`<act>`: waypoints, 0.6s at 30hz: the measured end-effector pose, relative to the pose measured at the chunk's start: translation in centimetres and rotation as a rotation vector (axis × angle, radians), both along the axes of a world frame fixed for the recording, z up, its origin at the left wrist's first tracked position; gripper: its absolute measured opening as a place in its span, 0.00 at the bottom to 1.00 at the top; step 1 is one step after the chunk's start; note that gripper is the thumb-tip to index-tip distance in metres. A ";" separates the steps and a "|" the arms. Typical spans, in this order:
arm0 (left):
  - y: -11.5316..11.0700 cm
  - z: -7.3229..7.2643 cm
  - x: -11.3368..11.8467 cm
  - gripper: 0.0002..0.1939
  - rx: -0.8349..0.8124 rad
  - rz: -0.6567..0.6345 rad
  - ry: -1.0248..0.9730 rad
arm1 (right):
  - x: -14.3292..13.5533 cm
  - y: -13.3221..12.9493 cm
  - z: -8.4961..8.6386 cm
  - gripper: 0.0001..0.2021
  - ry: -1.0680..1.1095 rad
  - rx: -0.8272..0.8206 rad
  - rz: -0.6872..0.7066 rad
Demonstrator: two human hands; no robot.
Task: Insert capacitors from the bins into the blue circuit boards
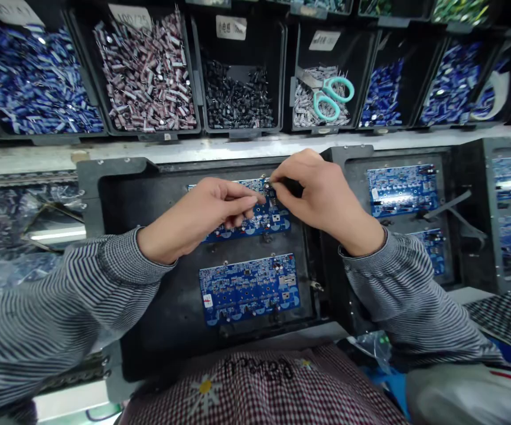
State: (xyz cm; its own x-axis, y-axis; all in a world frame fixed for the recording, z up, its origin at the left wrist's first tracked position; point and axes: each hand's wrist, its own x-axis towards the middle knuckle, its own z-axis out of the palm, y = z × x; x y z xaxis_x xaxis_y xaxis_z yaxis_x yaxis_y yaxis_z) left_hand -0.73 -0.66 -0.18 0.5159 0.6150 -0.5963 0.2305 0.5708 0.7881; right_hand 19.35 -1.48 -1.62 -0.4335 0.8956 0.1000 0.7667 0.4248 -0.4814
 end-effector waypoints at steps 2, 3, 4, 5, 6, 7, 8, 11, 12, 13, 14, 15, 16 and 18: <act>0.0 -0.1 0.1 0.09 -0.014 0.018 -0.024 | 0.0 -0.1 0.1 0.06 -0.006 0.000 0.003; 0.0 -0.1 0.1 0.09 -0.025 0.026 -0.031 | 0.0 -0.1 0.1 0.06 -0.012 0.003 0.003; 0.1 -0.1 0.1 0.09 -0.032 0.034 -0.034 | 0.0 0.0 0.1 0.06 -0.020 0.008 0.003; 0.1 -0.1 0.1 0.09 -0.038 0.042 -0.036 | 0.0 0.0 0.0 0.06 -0.030 0.014 0.000; 0.1 -0.1 0.1 0.09 -0.042 0.050 -0.036 | 0.0 0.0 -0.1 0.07 -0.040 0.020 -0.003; 0.1 -0.1 0.2 0.08 -0.043 0.060 -0.034 | 0.0 0.0 -0.2 0.07 -0.049 0.023 -0.007; 0.0 0.0 0.2 0.08 -0.042 0.069 -0.034 | -0.1 -0.1 -0.3 0.07 -0.057 0.027 -0.013; -0.2 0.0 0.3 0.07 -0.013 0.083 -0.042 | -0.2 -0.3 -0.5 0.08 -0.068 0.032 -0.023; -0.1 0.1 0.2 0.07 0.019 0.083 -0.039 | -0.2 -0.4 -0.6 0.08 -0.066 0.031 -0.014; 0.2 0.2 0.0 0.07 0.072 0.088 -0.029 | 0.0 -0.5 -0.5 0.08 -0.059 0.025 0.000; 0.7 0.4 -0.3 0.07 0.147 0.104 -0.008 | 0.2 -0.5 -0.4 0.08 -0.044 0.019 0.012; 1.5 0.7 -0.7 0.07 0.245 0.141 0.024 | 0.4 -0.4 -0.2 0.08 -0.021 0.018 0.017; 2.5 1.0 -1.2 0.07 0.360 0.195 0.072 | 0.7 -0.3 0.1 0.08 0.005 0.025 0.010; 4.9 1.9 -2.2 0.09 0.617 0.292 0.221 | 1.2 0.5 1.0 0.08 0.043 0.073 -0.042</act>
State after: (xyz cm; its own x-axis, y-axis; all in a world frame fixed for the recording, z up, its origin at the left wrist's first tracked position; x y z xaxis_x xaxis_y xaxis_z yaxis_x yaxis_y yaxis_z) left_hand -2.93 4.24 1.71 0.1864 0.9683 -0.1663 0.3275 0.0984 0.9397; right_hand 20.53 -1.00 -0.66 -0.3899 0.9024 0.1834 0.7640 0.4282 -0.4827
